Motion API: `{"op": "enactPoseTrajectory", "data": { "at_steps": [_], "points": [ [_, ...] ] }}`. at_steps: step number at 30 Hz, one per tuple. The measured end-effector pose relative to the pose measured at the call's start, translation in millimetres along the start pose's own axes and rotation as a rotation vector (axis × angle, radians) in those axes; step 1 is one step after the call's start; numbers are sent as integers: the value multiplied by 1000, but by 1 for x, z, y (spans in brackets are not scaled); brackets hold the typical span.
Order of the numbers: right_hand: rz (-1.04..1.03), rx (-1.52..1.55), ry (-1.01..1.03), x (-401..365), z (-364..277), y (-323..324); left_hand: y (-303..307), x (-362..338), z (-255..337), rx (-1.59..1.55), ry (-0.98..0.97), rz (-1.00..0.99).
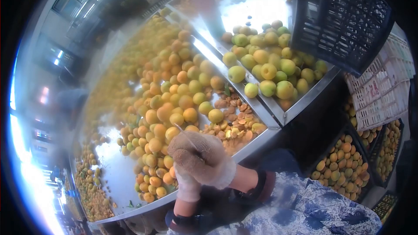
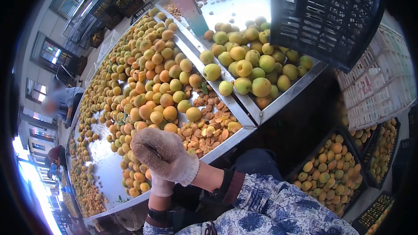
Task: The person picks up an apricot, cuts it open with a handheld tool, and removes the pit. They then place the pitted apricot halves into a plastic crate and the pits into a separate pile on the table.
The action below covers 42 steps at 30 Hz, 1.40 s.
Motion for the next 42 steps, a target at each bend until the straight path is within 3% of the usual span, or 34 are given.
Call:
{"op": "enactPoseTrajectory", "data": {
  "at_steps": [2,4,6,7,8,10,13,15,16,17,19,20,22,23,25,29,31,32,33,35,37,39,42],
  "points": [
    [24,56,42,6,4,-2,-9,0,24,-172,15,67],
    [45,108,80,9,4,1,-14,-4,50,202,-110,18],
    [272,406,-240,9,18,10,-19,-7,77,580,-238,-33],
    [270,408,-238,12,17,13,-23,-9,92,769,-305,-59],
    [319,521,-327,14,20,18,-20,-10,94,342,127,-47],
    [447,638,-424,15,33,22,-20,-11,97,369,98,-37],
    [424,715,-518,14,36,21,-19,-11,91,295,129,37],
    [431,764,-523,13,38,23,-16,-14,73,-18,215,25],
    [468,873,-553,12,46,25,-13,-18,72,-245,363,-18],
    [499,981,-579,12,54,27,-12,-19,72,-245,360,-16],
    [497,1022,-602,12,58,28,-18,-22,101,598,-422,-49],
    [562,983,-578,12,58,32,-19,-21,105,597,-424,-49],
    [680,967,-538,18,50,40,-10,-13,89,-410,370,100],
    [679,966,-537,21,47,42,3,-3,70,-460,384,148],
    [663,644,-429,24,37,50,10,11,74,-340,335,86],
    [626,300,-494,26,40,46,5,15,94,-169,239,78],
    [605,255,-562,26,39,46,18,19,87,12,-93,137],
    [602,280,-569,26,40,47,33,20,87,830,-562,-16],
    [598,305,-575,26,41,49,30,17,100,832,-560,-14],
    [623,303,-546,28,41,56,31,9,121,230,148,-31],
    [655,300,-517,27,41,63,36,-4,121,323,168,-211],
    [624,283,-506,29,39,64,30,-10,121,755,-103,-392],
    [584,221,-551,31,38,58,18,-15,110,957,-88,-510]
  ]
}}
Point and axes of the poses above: each hand's wrist, its own x-axis towards the middle knuckle, its own y-axis out of the back of the hand, z = x × y, the point moved 4 cm from there along x, towards the middle knuckle
